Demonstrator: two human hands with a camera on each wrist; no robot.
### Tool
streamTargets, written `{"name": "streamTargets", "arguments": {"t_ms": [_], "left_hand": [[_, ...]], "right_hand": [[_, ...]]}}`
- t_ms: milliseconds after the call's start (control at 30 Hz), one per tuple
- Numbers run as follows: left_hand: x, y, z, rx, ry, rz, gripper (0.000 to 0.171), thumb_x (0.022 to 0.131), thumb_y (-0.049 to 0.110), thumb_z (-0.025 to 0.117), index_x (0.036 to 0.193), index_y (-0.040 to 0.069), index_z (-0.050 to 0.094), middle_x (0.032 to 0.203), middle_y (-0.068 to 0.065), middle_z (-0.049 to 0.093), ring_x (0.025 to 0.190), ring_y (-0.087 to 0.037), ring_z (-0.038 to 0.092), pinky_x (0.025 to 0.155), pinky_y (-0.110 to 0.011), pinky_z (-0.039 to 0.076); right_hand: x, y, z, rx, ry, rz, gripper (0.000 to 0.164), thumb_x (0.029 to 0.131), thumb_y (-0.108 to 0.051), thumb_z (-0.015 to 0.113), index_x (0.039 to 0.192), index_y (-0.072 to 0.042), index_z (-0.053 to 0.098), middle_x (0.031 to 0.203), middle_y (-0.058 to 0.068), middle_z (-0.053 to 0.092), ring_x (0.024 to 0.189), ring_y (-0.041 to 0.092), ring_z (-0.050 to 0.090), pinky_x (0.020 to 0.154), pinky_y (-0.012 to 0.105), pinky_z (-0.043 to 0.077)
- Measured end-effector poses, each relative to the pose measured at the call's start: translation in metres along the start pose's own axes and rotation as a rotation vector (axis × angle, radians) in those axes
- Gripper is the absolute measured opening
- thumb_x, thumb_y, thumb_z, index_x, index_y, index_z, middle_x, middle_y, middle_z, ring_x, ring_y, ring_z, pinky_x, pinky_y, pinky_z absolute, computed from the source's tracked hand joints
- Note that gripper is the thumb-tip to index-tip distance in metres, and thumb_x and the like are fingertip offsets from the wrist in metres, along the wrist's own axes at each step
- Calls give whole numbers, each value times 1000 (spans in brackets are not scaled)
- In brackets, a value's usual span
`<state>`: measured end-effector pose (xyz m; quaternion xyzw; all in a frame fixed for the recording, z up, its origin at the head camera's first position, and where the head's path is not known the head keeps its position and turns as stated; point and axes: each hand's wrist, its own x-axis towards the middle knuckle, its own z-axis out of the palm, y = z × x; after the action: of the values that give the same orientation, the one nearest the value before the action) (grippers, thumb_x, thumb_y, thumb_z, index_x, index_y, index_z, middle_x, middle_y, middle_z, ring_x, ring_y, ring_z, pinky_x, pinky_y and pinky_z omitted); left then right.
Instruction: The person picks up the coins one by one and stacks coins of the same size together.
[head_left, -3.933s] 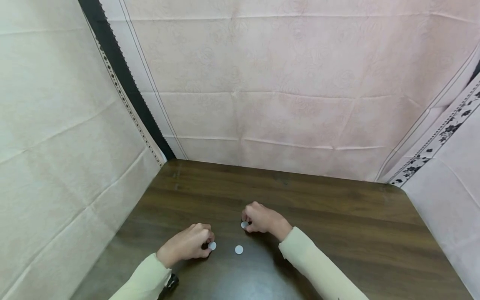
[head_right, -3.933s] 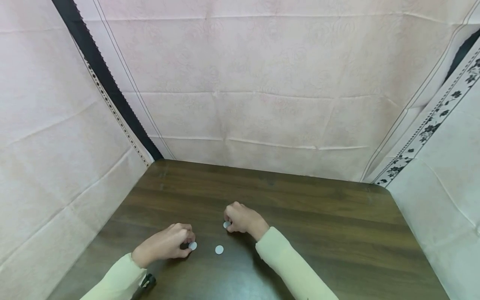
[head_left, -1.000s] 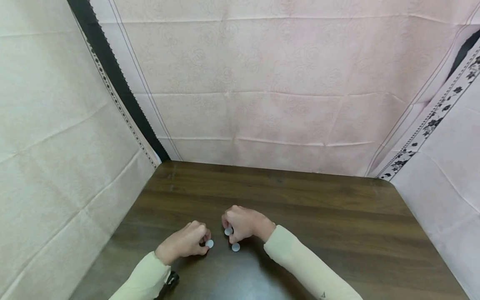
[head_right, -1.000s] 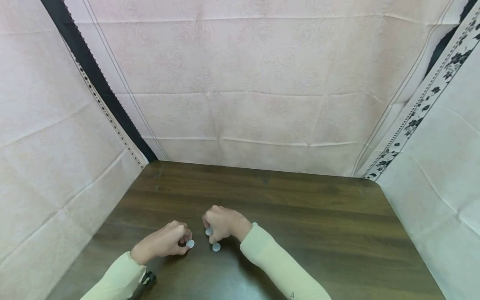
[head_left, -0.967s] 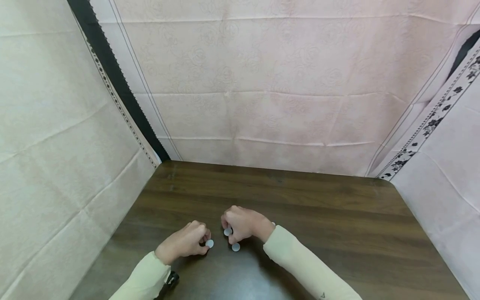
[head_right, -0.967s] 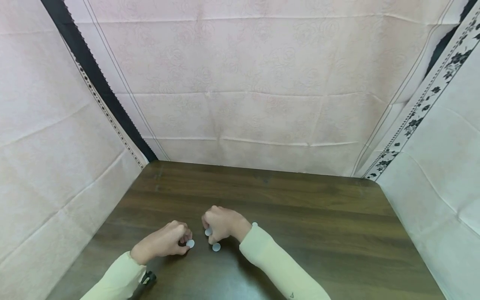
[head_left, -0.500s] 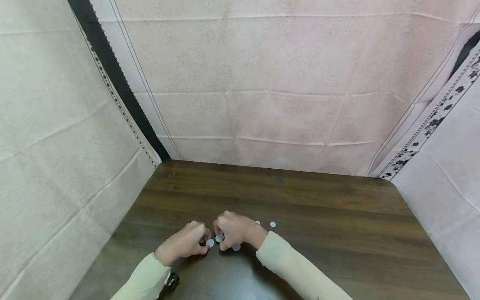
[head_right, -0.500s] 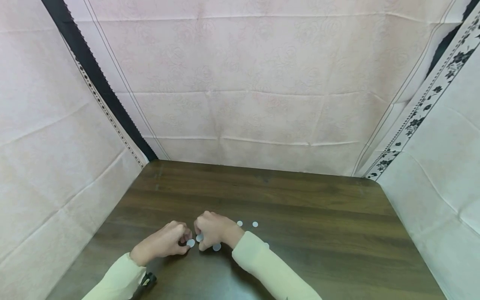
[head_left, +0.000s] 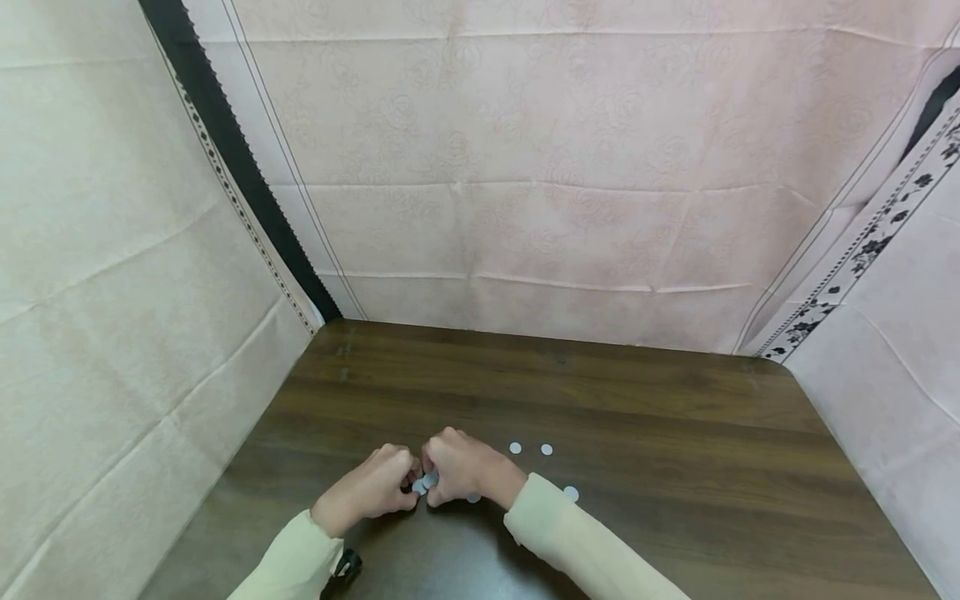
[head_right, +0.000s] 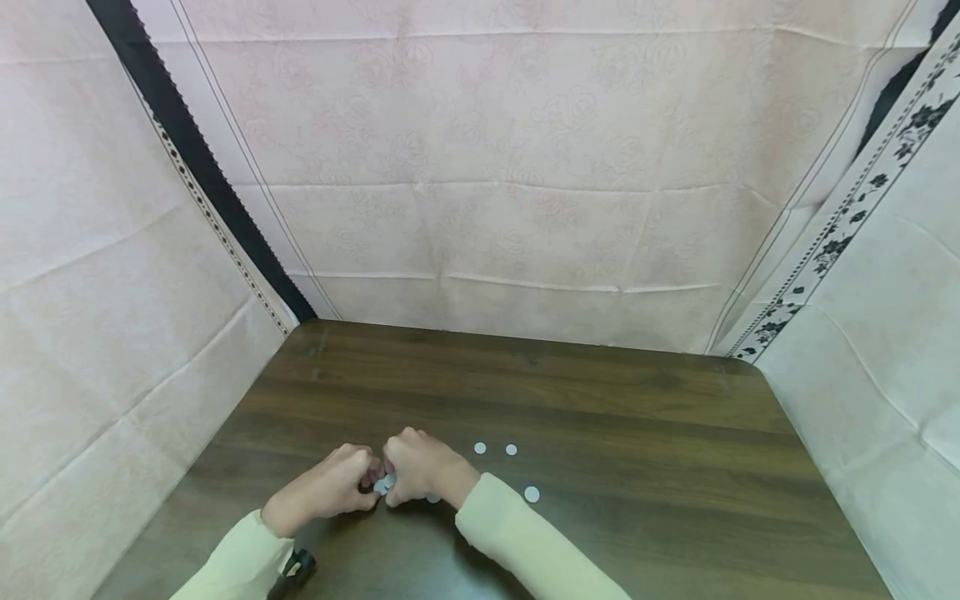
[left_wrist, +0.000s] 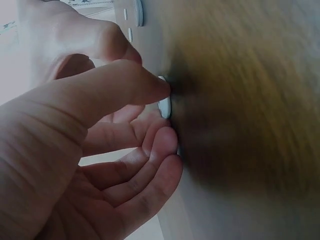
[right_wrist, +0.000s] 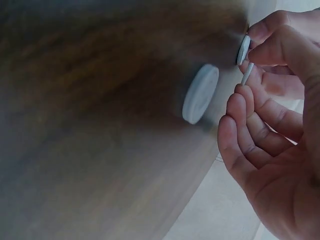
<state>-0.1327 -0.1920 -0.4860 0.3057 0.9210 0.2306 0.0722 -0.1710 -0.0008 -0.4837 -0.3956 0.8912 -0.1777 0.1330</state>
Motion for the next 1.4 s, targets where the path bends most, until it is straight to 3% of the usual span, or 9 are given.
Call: {"name": "streamTargets", "arguments": {"t_ms": [133,200,233,333,600,1100,1400], "left_hand": [[-1,-1,2,-19,22,9,26,80,-2,76,64,3,56,64,14,34,58,0,30,54,-18,27],[-3,-2,3,-34,44,30,27,79,-2,76,63,4,54,64,14,33,58,0,29,52,-19,27],[-2,-12,9,-25,66,72,30,81,1,75,63,7,52,65,14,33,59,-1,29,53,-20,27],[-3,-13,11,-26,94,94,32,80,2,76,62,9,50,65,15,33,58,0,29,51,-21,27],[-4,0,2,9,48,-19,24,79,-2,77,65,3,58,64,13,36,58,0,30,52,-18,28],[-5,1,3,22,60,-33,25,79,-3,78,67,6,57,65,13,36,58,0,30,52,-18,28],[-4,2,3,24,55,-38,26,80,-2,79,69,12,60,67,4,51,62,-1,36,55,-19,34]], "right_hand": [[0,0,3,18,-1,23,22,78,-21,91,88,-14,72,79,-10,65,62,0,56,58,16,48],[1,0,5,24,9,22,22,77,-21,91,87,-14,73,78,-10,66,62,0,56,58,16,48],[1,0,6,28,13,21,21,77,-20,91,86,-14,73,78,-11,65,62,0,56,58,16,48],[1,-1,7,34,24,23,21,77,-20,91,83,-15,72,75,-11,64,60,1,55,57,16,47],[1,-4,11,43,47,43,22,78,-23,92,81,-16,72,73,-11,66,57,1,56,55,16,47],[0,-3,9,55,43,35,19,81,-21,90,91,-15,75,83,-10,71,68,-4,59,63,13,50],[-2,-1,3,119,6,53,19,81,-14,90,92,-15,74,82,-12,69,73,-5,60,67,13,51]]}}
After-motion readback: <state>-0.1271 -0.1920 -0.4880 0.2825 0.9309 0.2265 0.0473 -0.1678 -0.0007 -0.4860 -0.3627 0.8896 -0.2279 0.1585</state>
